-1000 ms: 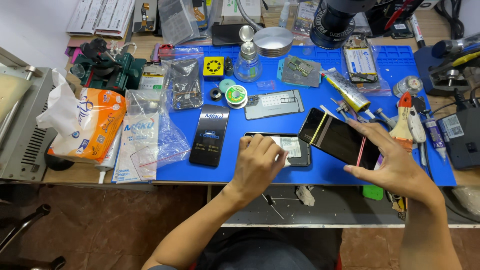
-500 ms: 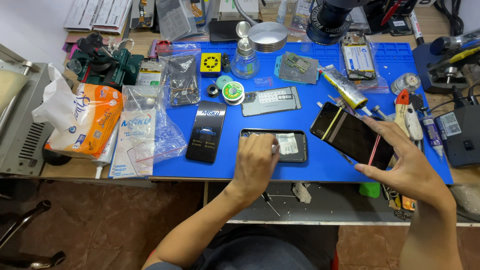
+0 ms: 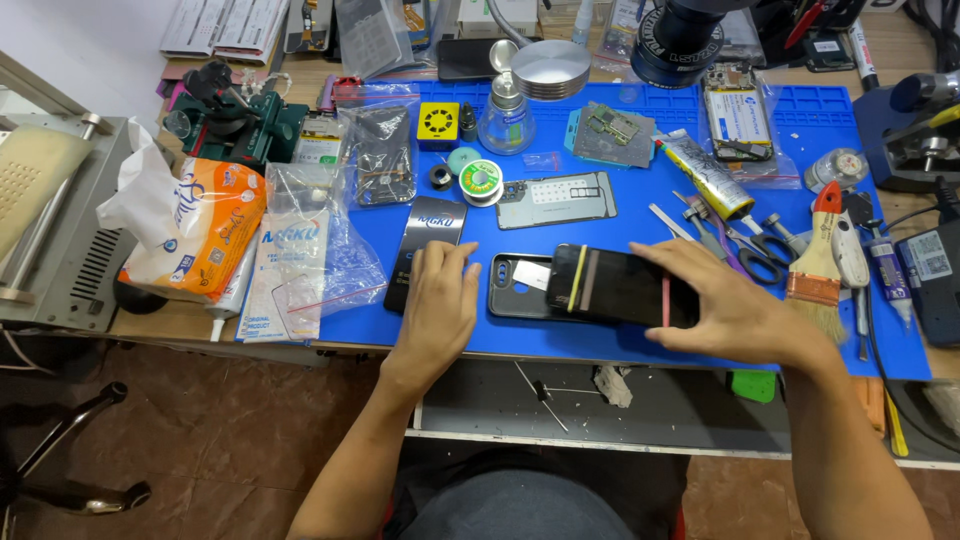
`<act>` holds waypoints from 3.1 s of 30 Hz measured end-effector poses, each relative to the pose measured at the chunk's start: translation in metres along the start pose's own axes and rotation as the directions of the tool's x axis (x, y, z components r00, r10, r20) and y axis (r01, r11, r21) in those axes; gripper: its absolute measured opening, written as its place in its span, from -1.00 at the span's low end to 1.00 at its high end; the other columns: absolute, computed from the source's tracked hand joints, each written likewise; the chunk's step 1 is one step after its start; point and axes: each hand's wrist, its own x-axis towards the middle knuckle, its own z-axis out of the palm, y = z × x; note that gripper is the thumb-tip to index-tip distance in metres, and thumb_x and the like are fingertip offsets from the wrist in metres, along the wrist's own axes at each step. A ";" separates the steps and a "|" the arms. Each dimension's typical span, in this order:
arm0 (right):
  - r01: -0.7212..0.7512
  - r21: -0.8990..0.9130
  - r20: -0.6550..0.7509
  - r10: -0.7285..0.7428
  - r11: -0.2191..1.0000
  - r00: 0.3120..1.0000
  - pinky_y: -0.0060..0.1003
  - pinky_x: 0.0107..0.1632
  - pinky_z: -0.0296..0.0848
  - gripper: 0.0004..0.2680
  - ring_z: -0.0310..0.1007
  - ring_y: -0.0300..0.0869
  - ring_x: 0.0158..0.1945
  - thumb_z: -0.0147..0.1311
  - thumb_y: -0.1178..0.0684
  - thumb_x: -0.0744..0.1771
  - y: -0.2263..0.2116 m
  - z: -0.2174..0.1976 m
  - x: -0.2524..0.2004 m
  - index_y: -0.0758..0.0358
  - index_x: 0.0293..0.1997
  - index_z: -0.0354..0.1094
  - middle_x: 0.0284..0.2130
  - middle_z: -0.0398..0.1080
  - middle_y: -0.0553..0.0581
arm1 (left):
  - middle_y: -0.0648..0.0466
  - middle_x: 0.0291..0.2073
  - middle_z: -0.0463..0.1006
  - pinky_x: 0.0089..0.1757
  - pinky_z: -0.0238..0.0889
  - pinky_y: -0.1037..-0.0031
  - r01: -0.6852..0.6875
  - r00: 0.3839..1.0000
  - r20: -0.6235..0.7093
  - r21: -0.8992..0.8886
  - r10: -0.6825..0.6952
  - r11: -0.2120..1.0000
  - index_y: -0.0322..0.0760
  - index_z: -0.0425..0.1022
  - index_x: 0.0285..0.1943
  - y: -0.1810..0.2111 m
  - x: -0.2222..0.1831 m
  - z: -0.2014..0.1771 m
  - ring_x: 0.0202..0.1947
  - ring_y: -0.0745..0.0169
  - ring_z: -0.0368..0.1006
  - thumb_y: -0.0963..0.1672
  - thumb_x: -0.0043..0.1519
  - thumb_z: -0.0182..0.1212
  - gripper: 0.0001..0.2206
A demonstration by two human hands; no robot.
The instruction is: The person cleans a smartphone screen with a tissue, applies adhesive from a tube to the device's edge, and then uses a plastic pry tool to separate the screen from the phone's body. The person then interacts with the phone's touchscreen before placing the device on the workbench.
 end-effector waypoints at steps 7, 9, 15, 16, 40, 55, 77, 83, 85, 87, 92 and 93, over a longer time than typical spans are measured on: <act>-0.012 0.014 0.164 0.009 1.000 0.986 0.05 0.29 0.40 -0.40 0.40 0.08 0.24 0.42 0.04 0.17 -0.046 0.006 0.050 0.22 0.37 0.27 0.17 0.37 0.20 | 0.02 -0.22 0.33 -0.20 0.23 0.23 -0.100 0.995 0.029 0.198 0.096 0.975 -0.35 0.62 -0.01 -0.019 0.008 0.040 -0.16 0.02 0.32 -0.09 0.42 -0.04 -0.70; -0.027 -0.003 0.170 0.027 1.000 0.985 0.08 0.22 0.51 -0.37 0.40 0.15 0.18 0.47 0.04 0.16 -0.046 0.012 0.054 0.19 0.38 0.25 0.18 0.18 0.23 | 0.02 -0.20 0.32 -0.16 0.25 0.20 -0.031 0.999 0.016 0.088 0.030 0.996 -0.35 0.61 -0.02 -0.023 0.009 0.049 -0.14 -0.04 0.32 -0.04 0.41 -0.02 -0.67; 0.083 -0.251 0.094 -0.061 0.964 0.994 -0.03 0.30 0.32 -0.34 0.22 -0.01 0.12 0.48 -0.19 0.17 -0.025 0.037 0.047 -0.04 0.42 0.25 0.06 0.19 0.09 | -0.03 -0.10 0.28 0.01 0.22 0.17 0.146 0.987 0.097 -0.188 -0.130 0.971 -0.42 0.53 0.11 0.001 0.004 0.027 0.00 -0.13 0.31 -0.03 0.39 0.05 -0.65; 0.081 -0.250 0.096 -0.059 0.965 0.994 -0.03 0.30 0.32 -0.34 0.22 -0.01 0.12 0.48 -0.19 0.17 -0.026 0.038 0.045 -0.04 0.42 0.25 0.06 0.19 0.09 | -0.03 -0.10 0.28 0.01 0.22 0.17 0.147 0.986 0.099 -0.189 -0.130 0.971 -0.42 0.53 0.11 0.008 0.004 0.022 0.00 -0.13 0.31 -0.03 0.39 0.05 -0.65; 0.154 -0.012 -0.081 -0.154 0.988 0.985 -0.01 0.34 0.34 -0.41 0.38 0.09 0.32 0.47 0.00 0.17 -0.019 0.039 0.027 0.19 0.34 0.31 0.25 0.34 0.19 | -0.37 0.12 0.54 0.00 0.55 0.04 0.442 0.888 0.431 -0.896 -0.158 0.040 -0.50 0.18 0.53 0.004 -0.002 0.048 0.05 -0.10 0.53 -0.19 0.42 0.12 -0.51; 0.166 -0.097 -0.127 -0.178 0.981 0.976 -0.07 0.40 0.19 -0.17 0.19 -0.04 0.41 0.48 -0.15 0.07 -0.086 0.044 0.050 0.08 0.51 0.11 0.33 0.26 0.13 | -0.05 0.31 0.43 0.30 0.28 0.34 0.243 0.970 0.230 -0.900 -0.079 0.363 -0.36 0.12 0.58 0.024 -0.012 -0.063 0.33 0.13 0.36 -0.11 0.40 0.04 -0.46; -0.071 0.876 0.061 0.036 0.478 0.997 0.05 0.14 0.54 -0.51 0.53 0.09 0.11 0.08 0.26 0.25 -0.187 0.089 0.164 0.46 0.39 0.23 0.10 0.51 0.43 | -0.27 0.24 0.46 0.17 0.39 0.29 0.069 0.932 0.048 -0.996 -0.358 0.048 -0.27 -0.02 0.58 -0.031 -0.011 -0.143 0.20 0.00 0.45 -0.11 0.35 0.10 -0.39; -0.025 0.905 0.054 -0.057 0.425 0.997 0.03 0.05 0.62 -0.58 0.56 0.10 0.04 0.08 0.26 0.28 -0.230 0.104 0.176 0.51 0.32 0.25 0.06 0.53 0.43 | -0.15 0.27 0.46 0.28 0.28 0.33 -0.055 0.969 -0.102 -0.976 -0.225 0.209 -0.29 0.03 0.62 -0.036 -0.035 -0.185 0.27 0.12 0.39 -0.21 0.36 0.09 -0.40; -0.033 0.906 0.086 -0.106 0.423 0.991 0.05 0.02 0.65 -0.58 0.57 0.10 0.05 0.09 0.27 0.28 -0.252 0.111 0.183 0.48 0.33 0.25 0.08 0.53 0.40 | -0.15 0.30 0.44 0.29 0.26 0.34 -0.066 0.958 -0.119 -0.977 -0.261 0.201 -0.28 0.07 0.59 -0.042 -0.043 -0.205 0.30 0.14 0.38 -0.22 0.35 0.09 -0.42; 0.080 0.893 -0.010 -0.158 0.442 0.987 -0.12 0.05 0.64 -0.59 0.56 -0.09 0.06 0.19 0.27 0.26 -0.274 0.126 0.194 0.38 0.27 0.28 0.05 0.55 0.27 | -0.06 0.31 0.44 0.29 0.27 0.39 -0.014 0.918 -0.266 -0.760 -0.293 0.650 -0.34 0.19 0.53 -0.051 -0.049 -0.229 0.29 0.18 0.38 -0.15 0.34 0.04 -0.48; 0.290 0.813 -0.142 -0.311 0.505 0.940 -0.29 -0.14 0.54 -0.52 0.52 -0.21 -0.23 0.29 0.22 0.30 -0.334 0.177 0.216 0.32 0.34 0.11 -0.12 0.47 0.20 | -0.20 0.20 0.44 0.14 0.32 0.22 0.288 0.823 -0.324 -0.472 -0.467 0.834 -0.32 0.00 0.60 -0.063 -0.045 -0.271 0.19 -0.09 0.44 0.07 0.14 0.32 -0.13; 0.331 0.818 -0.146 -0.388 0.470 0.910 -0.13 0.01 0.64 -0.49 0.52 -0.07 -0.17 0.29 0.23 0.31 -0.347 0.185 0.221 0.40 0.37 0.04 -0.02 0.43 0.31 | -0.37 0.28 0.26 0.34 0.11 -0.05 0.390 0.780 -0.378 -0.329 -0.498 0.860 -0.44 -0.03 0.60 -0.071 -0.043 -0.274 0.37 -0.41 0.26 0.15 0.06 0.47 0.04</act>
